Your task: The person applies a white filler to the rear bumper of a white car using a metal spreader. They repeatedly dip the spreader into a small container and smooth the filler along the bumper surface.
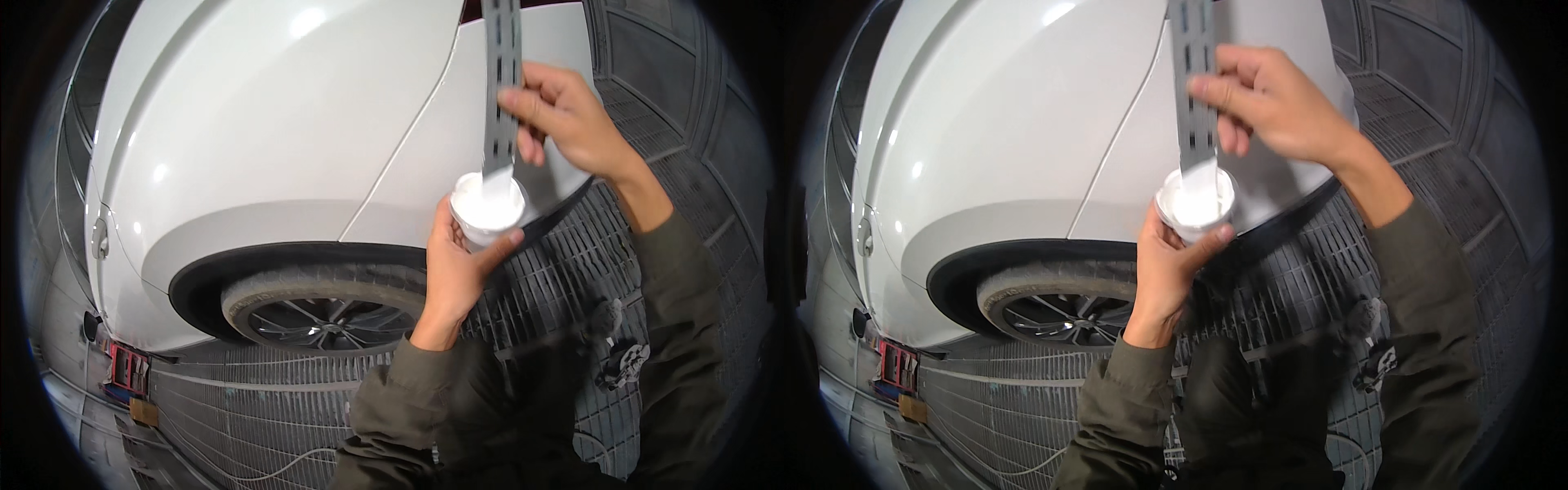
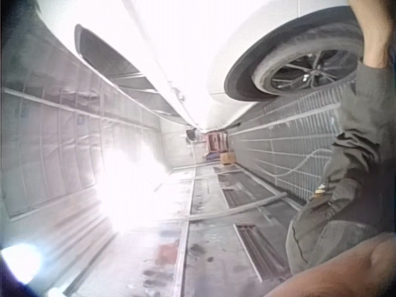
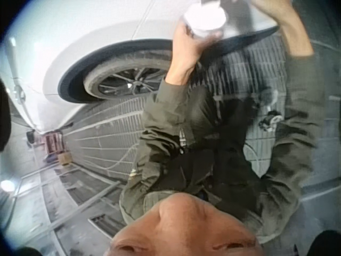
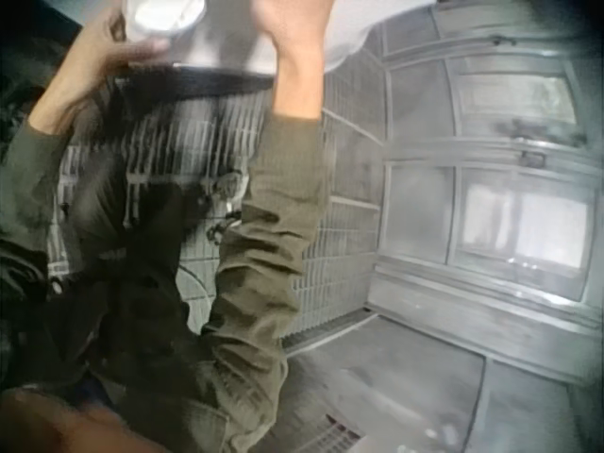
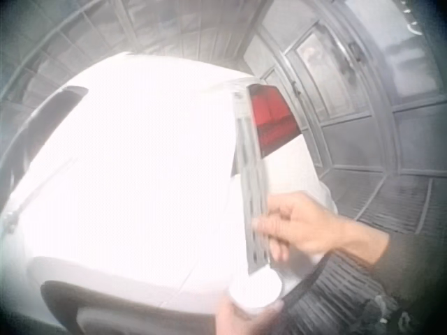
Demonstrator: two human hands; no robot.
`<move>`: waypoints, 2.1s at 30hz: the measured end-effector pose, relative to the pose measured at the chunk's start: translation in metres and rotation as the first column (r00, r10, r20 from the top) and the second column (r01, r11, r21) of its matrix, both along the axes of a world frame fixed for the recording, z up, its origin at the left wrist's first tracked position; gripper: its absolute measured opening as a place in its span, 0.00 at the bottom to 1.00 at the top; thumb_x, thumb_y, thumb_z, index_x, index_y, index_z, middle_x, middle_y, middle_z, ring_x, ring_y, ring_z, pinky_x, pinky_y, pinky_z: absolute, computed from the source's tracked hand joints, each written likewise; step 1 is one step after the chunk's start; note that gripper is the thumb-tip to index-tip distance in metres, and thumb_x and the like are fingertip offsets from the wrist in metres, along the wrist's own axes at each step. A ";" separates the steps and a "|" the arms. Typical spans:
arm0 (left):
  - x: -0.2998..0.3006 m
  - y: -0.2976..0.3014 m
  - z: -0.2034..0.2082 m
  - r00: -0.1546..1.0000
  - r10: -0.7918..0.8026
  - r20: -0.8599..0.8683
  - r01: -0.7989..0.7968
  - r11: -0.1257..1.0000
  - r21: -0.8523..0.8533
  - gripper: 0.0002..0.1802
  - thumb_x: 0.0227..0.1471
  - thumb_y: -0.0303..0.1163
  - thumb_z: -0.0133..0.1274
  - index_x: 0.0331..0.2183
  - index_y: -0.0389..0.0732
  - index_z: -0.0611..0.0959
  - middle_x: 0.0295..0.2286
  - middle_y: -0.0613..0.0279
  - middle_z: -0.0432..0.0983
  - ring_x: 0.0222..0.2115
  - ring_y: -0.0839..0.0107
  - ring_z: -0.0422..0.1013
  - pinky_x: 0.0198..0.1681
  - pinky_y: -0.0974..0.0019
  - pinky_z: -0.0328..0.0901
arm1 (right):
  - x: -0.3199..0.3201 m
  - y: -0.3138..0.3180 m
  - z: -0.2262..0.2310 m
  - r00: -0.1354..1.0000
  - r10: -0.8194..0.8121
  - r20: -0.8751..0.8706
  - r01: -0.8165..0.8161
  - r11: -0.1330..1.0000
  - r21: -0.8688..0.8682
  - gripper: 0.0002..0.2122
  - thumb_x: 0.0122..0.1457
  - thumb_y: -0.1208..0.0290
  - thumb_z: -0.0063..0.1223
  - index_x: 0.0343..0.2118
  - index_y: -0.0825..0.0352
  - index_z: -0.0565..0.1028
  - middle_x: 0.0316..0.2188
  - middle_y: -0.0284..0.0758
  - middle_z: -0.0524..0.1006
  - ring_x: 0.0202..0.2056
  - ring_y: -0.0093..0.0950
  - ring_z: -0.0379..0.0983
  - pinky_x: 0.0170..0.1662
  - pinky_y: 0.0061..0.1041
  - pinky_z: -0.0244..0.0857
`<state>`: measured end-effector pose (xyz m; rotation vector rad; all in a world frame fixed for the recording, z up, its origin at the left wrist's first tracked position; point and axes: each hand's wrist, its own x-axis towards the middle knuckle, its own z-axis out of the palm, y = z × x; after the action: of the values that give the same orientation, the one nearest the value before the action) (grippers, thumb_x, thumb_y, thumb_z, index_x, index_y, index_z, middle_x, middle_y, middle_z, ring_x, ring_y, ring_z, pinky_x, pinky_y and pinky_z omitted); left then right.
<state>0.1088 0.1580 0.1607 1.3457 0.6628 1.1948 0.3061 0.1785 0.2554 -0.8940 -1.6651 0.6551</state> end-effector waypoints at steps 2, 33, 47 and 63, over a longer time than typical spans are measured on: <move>-0.006 -0.012 -0.016 0.986 -0.073 -0.151 0.084 0.994 0.067 0.39 0.43 0.19 0.71 0.56 0.36 0.71 0.48 0.61 0.75 0.50 0.73 0.71 0.55 0.66 0.66 | -0.005 -0.022 -0.010 0.983 0.148 0.110 -0.144 0.989 -0.042 0.13 0.68 0.64 0.55 0.28 0.67 0.73 0.17 0.30 0.76 0.19 0.16 0.74 0.22 0.15 0.67; -0.045 -0.150 -0.150 0.919 -0.282 -0.275 0.271 0.959 -0.079 0.42 0.35 0.25 0.75 0.55 0.36 0.75 0.53 0.57 0.73 0.56 0.63 0.69 0.60 0.60 0.63 | 0.186 -0.363 -0.598 0.091 -0.978 -0.189 0.080 0.197 -0.977 0.35 0.51 0.29 0.56 0.50 0.57 0.76 0.39 0.31 0.79 0.43 0.30 0.74 0.48 0.47 0.64; 0.025 -0.145 -0.182 0.954 -0.286 -0.090 0.288 0.958 0.013 0.46 0.36 0.33 0.77 0.55 0.37 0.69 0.47 0.52 0.74 0.51 0.61 0.73 0.55 0.59 0.67 | 0.142 -0.319 -0.125 0.427 -0.119 0.896 0.690 0.684 -0.237 0.31 0.54 0.43 0.63 0.36 0.76 0.79 0.26 0.53 0.79 0.29 0.49 0.79 0.34 0.40 0.70; 0.048 -0.135 -0.146 0.932 -0.297 -0.208 0.299 0.954 -0.022 0.45 0.37 0.33 0.77 0.55 0.38 0.70 0.49 0.52 0.74 0.53 0.62 0.71 0.58 0.59 0.65 | 0.075 -0.237 0.016 0.326 -0.329 0.886 0.294 0.926 0.235 0.28 0.54 0.43 0.56 0.18 0.68 0.69 0.13 0.36 0.66 0.15 0.36 0.65 0.20 0.32 0.57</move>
<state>0.1569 0.0228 0.0147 1.5331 0.5748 0.8195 0.3806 -0.0585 0.2712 -1.7077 -2.3422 -0.2819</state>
